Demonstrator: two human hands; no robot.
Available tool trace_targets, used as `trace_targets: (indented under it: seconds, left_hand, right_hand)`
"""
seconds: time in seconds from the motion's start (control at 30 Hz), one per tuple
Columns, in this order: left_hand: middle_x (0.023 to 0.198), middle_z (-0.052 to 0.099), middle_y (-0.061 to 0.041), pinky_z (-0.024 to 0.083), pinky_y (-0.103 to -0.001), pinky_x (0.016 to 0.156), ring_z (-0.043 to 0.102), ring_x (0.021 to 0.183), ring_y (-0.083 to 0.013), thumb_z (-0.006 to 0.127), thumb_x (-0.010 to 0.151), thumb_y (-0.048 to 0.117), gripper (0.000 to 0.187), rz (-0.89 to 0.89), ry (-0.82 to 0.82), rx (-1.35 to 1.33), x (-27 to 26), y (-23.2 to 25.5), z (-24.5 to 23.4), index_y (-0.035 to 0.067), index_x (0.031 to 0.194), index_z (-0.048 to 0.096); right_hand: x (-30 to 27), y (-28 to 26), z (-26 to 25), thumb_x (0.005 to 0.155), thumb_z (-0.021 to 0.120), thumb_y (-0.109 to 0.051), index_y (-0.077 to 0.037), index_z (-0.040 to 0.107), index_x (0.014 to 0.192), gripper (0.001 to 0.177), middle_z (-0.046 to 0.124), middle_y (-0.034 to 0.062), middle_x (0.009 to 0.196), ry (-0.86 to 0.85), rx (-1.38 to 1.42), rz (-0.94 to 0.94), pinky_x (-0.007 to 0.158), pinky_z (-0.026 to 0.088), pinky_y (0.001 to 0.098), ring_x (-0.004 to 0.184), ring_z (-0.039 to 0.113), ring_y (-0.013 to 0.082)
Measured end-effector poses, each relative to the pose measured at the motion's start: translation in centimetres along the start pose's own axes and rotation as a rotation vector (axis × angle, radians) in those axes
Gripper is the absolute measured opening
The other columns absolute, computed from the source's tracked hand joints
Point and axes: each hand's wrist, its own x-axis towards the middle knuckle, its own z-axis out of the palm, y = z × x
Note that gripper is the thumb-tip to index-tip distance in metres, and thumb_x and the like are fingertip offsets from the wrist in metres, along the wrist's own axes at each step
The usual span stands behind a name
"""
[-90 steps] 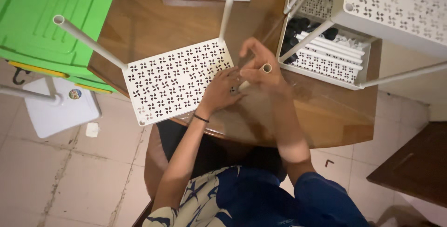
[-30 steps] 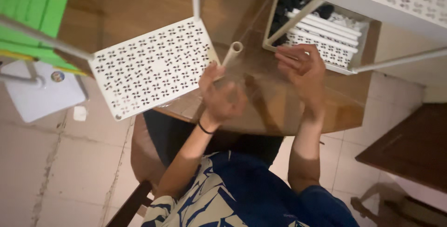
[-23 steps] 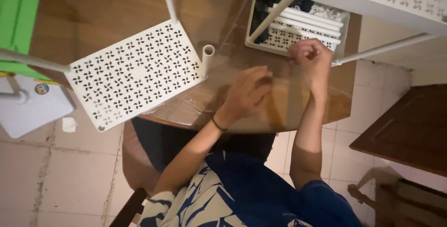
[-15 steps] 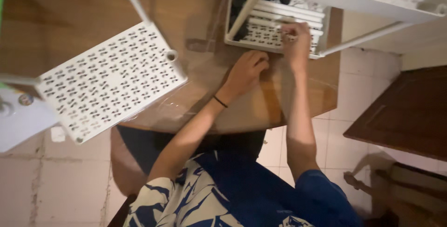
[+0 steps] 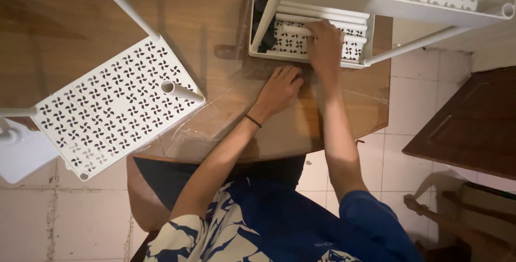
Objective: The person assembles a white plastic shelving unit by inserting white plastic poles into the corner holes of perforated trays. They handle multiple trays and poles, connecting them to form a multi-tiered structure on a wooden table.
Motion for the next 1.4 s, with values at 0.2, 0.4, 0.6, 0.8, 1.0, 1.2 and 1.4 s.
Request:
trace_targets:
  seconds: [0.2,0.4,0.6,0.8,1.0,1.2,1.4]
  left_hand:
    - [0.118,0.059,-0.018,0.044,-0.048,0.103,0.057,0.114,-0.0365,0.067,0.081,0.007,0.017,0.062,0.214,-0.065,0.1,0.6,-1.9,0.0,0.096,0.064]
    - [0.11,0.061,-0.014,0.047,-0.046,0.094,0.06,0.104,-0.034,0.074,0.083,0.003,0.014,0.017,0.339,-0.185,-2.8,2.9,-5.4,0.001,0.094,0.066]
    - [0.111,0.063,-0.013,0.05,-0.047,0.088,0.061,0.104,-0.0349,0.073,0.072,0.004,0.022,-0.049,0.402,-0.088,-11.4,3.1,-11.6,0.005,0.093,0.068]
    - [0.102,0.069,-0.01,0.049,-0.042,0.083,0.063,0.098,-0.0268,0.064,0.077,-0.006,0.017,-0.21,0.596,0.205,-21.3,0.7,-19.8,0.006,0.089,0.066]
    - [0.127,0.065,-0.013,0.044,-0.05,0.107,0.06,0.124,-0.0358,0.068,0.088,0.005,0.015,-0.655,0.564,0.396,-26.9,-3.0,-30.4,0.005,0.102,0.069]
    - [0.15,0.057,-0.015,0.032,-0.054,0.123,0.044,0.148,-0.0373,0.081,0.087,0.03,0.046,-0.75,0.241,0.189,-27.2,-2.1,-35.2,0.011,0.128,0.07]
    - [0.159,0.033,-0.017,0.024,-0.05,0.119,0.025,0.148,-0.0394,0.092,0.059,0.042,0.078,-0.719,-0.146,0.064,-25.0,0.5,-33.8,0.022,0.131,0.068]
  right_hand:
    - [-1.7,-5.3,-6.3,0.088,0.069,0.002,-0.002,0.074,0.118,0.031,0.067,0.0154,0.103,0.093,0.088,-0.081,0.087,0.048,0.047,0.098,0.063,0.0365]
    - [-3.2,-11.2,-9.4,0.099,0.066,-0.006,-0.001,0.072,0.107,0.011,0.069,0.0109,0.083,-0.012,0.342,0.219,0.061,0.044,0.0328,0.066,0.058,0.0167]
    - [-6.0,-16.8,-6.5,0.104,0.069,-0.011,-0.001,0.072,0.111,0.012,0.072,0.0045,0.093,-0.138,0.648,-0.036,0.072,0.05,0.0268,0.084,0.062,0.0065]
    - [-7.2,-21.6,-3.8,0.094,0.071,-0.018,-0.006,0.079,0.103,0.017,0.07,0.0034,0.068,-0.979,0.763,0.072,0.052,0.046,0.0279,0.055,0.06,0.011]
    - [-6.9,-24.6,-0.1,0.099,0.065,-0.025,-0.008,0.07,0.121,0.028,0.074,-0.0014,0.092,-0.85,0.704,-0.053,0.059,0.053,0.023,0.072,0.069,0.0049]
    - [-3.0,-23.1,1.5,0.1,0.066,-0.029,-0.007,0.073,0.125,0.035,0.07,0.011,0.1,-0.957,0.605,0.311,0.069,0.048,0.0321,0.08,0.061,0.0162]
    - [-0.2,-23.4,2.7,0.112,0.06,-0.027,-0.006,0.057,0.144,0.039,0.065,0.008,0.134,-0.243,0.64,0.036,0.104,0.044,0.034,0.123,0.06,0.0185]
